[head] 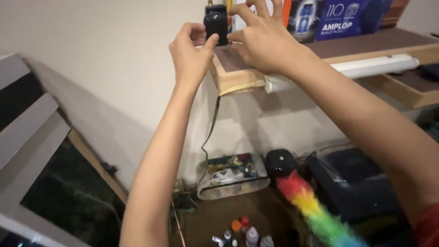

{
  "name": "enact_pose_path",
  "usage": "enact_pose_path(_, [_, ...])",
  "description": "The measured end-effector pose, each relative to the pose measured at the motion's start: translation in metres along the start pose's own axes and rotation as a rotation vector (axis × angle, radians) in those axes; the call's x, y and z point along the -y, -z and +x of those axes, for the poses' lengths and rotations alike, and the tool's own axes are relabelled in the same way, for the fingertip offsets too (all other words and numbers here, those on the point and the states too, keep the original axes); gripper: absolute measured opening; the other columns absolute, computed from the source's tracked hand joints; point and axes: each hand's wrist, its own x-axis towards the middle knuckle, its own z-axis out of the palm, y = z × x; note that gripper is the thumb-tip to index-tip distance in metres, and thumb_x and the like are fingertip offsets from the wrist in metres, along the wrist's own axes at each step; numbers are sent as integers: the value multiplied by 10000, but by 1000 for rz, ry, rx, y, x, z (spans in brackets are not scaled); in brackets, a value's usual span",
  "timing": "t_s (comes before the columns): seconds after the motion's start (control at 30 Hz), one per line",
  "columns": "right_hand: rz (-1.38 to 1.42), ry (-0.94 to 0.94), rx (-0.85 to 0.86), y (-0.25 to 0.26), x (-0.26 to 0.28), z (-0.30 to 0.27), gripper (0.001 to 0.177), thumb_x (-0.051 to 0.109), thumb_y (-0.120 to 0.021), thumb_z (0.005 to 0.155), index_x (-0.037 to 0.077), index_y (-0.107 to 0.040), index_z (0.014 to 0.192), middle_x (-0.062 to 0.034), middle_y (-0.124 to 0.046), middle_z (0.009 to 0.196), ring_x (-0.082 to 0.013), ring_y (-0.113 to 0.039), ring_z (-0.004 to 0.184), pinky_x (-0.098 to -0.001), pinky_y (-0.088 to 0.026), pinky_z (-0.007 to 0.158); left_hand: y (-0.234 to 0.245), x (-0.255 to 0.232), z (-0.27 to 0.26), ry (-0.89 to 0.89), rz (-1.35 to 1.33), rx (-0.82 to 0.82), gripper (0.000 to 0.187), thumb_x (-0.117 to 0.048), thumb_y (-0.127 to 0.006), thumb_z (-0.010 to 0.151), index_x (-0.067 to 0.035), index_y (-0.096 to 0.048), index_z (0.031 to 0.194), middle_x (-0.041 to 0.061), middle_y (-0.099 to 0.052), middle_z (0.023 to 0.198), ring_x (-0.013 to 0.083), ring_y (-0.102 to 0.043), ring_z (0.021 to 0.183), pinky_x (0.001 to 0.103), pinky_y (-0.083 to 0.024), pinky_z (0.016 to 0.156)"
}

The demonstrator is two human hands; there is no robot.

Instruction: The person picks up various items from a cluttered desk and places them on a wall-mounted shelf. Items handled include ink cartridges, paper envelopes, a power adapter, and small bottles. The person arranges them on the shelf one by one.

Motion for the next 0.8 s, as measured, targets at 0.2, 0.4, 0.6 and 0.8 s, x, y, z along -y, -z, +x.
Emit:
enact_pose_path(0.2, [143, -73, 80, 71, 27, -39, 277, 300, -650, 1047, 154, -798, 1230, -151, -535, 1481, -538, -373, 1308, -704, -239, 988, 55, -77, -63, 96, -40, 42, 111, -234, -721, 882, -158, -724, 962, -37, -784, 896, 64, -741, 819, 203, -611, 740])
enact_pose_path(0.4, [225, -55, -50, 124, 65, -109, 206, 259, -678, 1118, 141, -812, 1221, -128, -618, 1458, -392, -490, 1297, -506, -222, 984, 91, -105, -141, 186, -138, 89, 100, -182, -710, 908, -132, -731, 991, -24, -754, 898, 46, -693, 812, 174, -564, 702])
enact_pose_path(0.6, [387, -193, -3, 159, 133, -179, 239, 299, -678, 1108, 160, -806, 1255, -59, -573, 1457, -372, -383, 1242, -514, -242, 971, 118, -135, -222, 213, -205, 207, 88, -180, -714, 947, -124, -715, 1014, -17, -728, 896, 46, -645, 801, 182, -558, 704])
enact_pose_path(0.8, [597, -369, 88, 151, 213, -243, 198, 310, -669, 1055, 218, -765, 1202, -13, -577, 1427, -345, -404, 1250, -538, -264, 1003, 134, -145, -318, 360, -313, 303, 139, -189, -728, 943, -97, -711, 1046, 14, -757, 961, 74, -700, 858, 189, -589, 765])
